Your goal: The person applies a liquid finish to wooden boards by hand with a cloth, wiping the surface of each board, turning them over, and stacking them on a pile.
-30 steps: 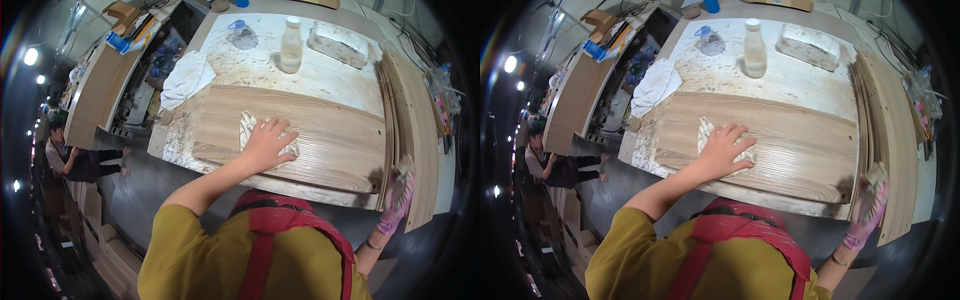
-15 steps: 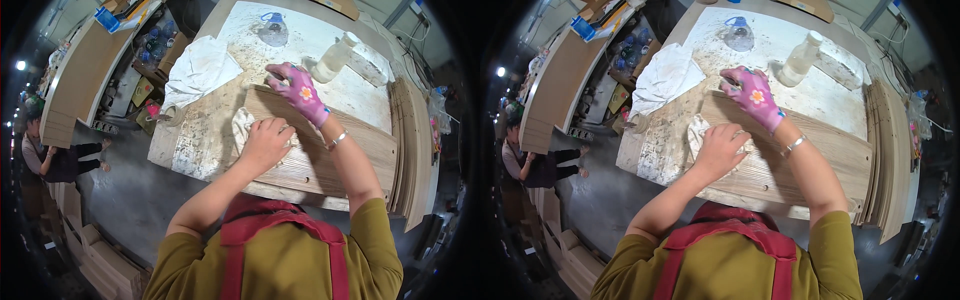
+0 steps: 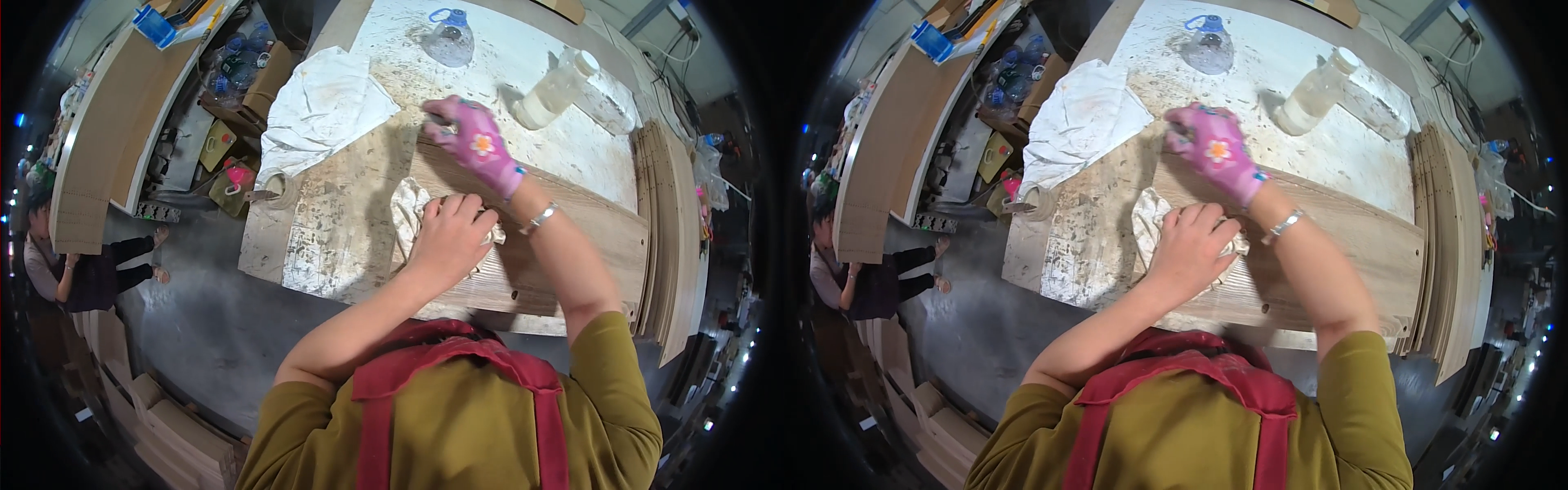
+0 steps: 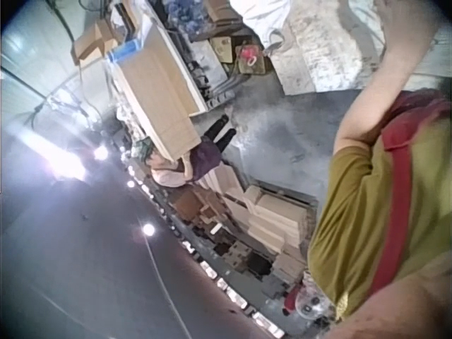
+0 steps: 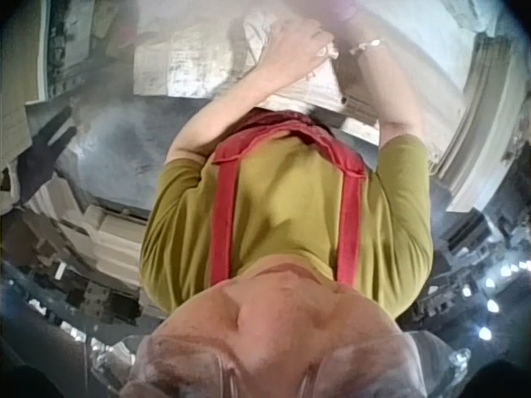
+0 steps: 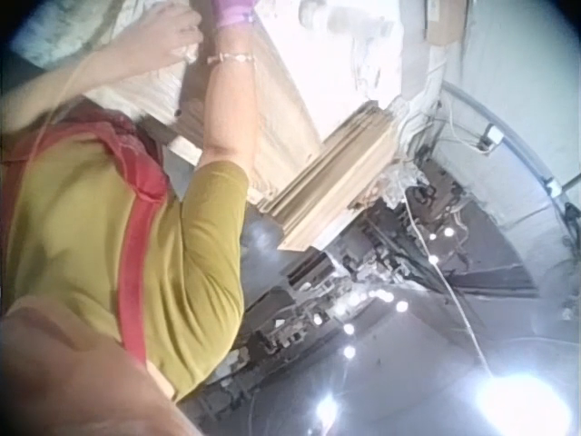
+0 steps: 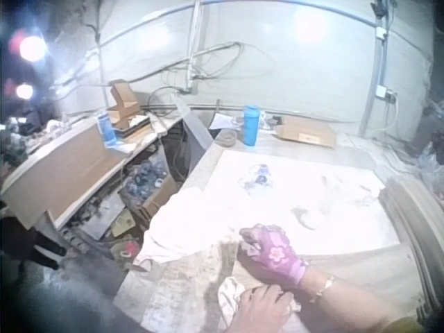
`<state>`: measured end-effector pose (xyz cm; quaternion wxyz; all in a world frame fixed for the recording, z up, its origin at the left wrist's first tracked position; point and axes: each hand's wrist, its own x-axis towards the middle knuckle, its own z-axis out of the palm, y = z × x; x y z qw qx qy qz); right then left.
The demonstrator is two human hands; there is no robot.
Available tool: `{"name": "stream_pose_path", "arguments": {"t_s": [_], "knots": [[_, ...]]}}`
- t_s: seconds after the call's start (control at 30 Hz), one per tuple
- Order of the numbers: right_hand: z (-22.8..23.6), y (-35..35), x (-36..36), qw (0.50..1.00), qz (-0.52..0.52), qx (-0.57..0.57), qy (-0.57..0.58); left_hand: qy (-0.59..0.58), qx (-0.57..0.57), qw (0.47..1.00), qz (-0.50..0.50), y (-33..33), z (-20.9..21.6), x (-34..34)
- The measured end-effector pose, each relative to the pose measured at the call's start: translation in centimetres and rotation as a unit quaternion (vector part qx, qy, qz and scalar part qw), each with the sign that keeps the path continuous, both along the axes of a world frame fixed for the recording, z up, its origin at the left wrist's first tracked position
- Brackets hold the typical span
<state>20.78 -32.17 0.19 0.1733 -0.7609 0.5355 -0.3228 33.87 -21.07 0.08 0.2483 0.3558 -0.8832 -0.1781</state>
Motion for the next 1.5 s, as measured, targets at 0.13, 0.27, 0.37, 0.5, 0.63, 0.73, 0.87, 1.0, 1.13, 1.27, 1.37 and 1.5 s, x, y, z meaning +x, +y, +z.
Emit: {"name": "stream_pose_path", "arguments": {"t_s": [0.13,0.27,0.37,0.5,0.63,0.73,0.87,1.0,1.13,1.27,1.37,1.5], "knots": [[-0.1,1.0,-0.7,0.997,0.008,-0.014,0.082,0.009,0.009,1.000,0.008,0.1,0.0,-0.1],[1.7,5.4,-8.6,0.992,-0.040,-0.009,0.121,0.002,0.037,0.999,0.011,0.1,-0.4,-0.1],[1.5,7.3,-12.2,0.992,-0.084,-0.009,0.091,-0.010,0.019,1.000,0.011,0.2,-0.4,-0.5],[0.2,6.6,-8.7,0.987,-0.088,-0.020,0.131,-0.034,0.020,0.999,0.017,0.1,-0.7,-0.3],[-5.4,5.0,-11.4,0.993,-0.081,0.079,0.015,-0.042,0.000,0.999,-0.010,-0.1,-0.6,-0.7],[-4.7,7.4,-15.1,0.989,-0.101,0.092,-0.065,-0.045,-0.005,0.999,0.004,0.1,-0.7,-0.5],[1.2,15.0,-23.7,0.947,-0.246,0.095,0.183,-0.046,-0.010,0.999,0.015,0.3,-0.4,-1.1],[3.2,19.7,-32.2,0.934,-0.313,0.096,0.147,-0.045,-0.006,0.999,0.019,0.5,-0.1,-1.3],[3.0,22.3,-38.1,0.914,-0.356,0.107,0.164,-0.037,-0.014,0.999,0.014,0.6,0.1,-1.4],[3.7,22.9,-40.2,0.841,-0.397,0.168,0.328,-0.026,-0.017,1.000,0.003,0.4,0.1,-1.3],[5.1,25.0,-38.0,0.864,-0.419,0.092,0.263,-0.032,-0.046,0.998,0.011,0.2,-0.4,-0.6],[6.7,28.5,-31.9,0.913,-0.371,0.056,-0.159,-0.001,0.052,0.999,-0.007,-2.0,0.2,0.1]]}}
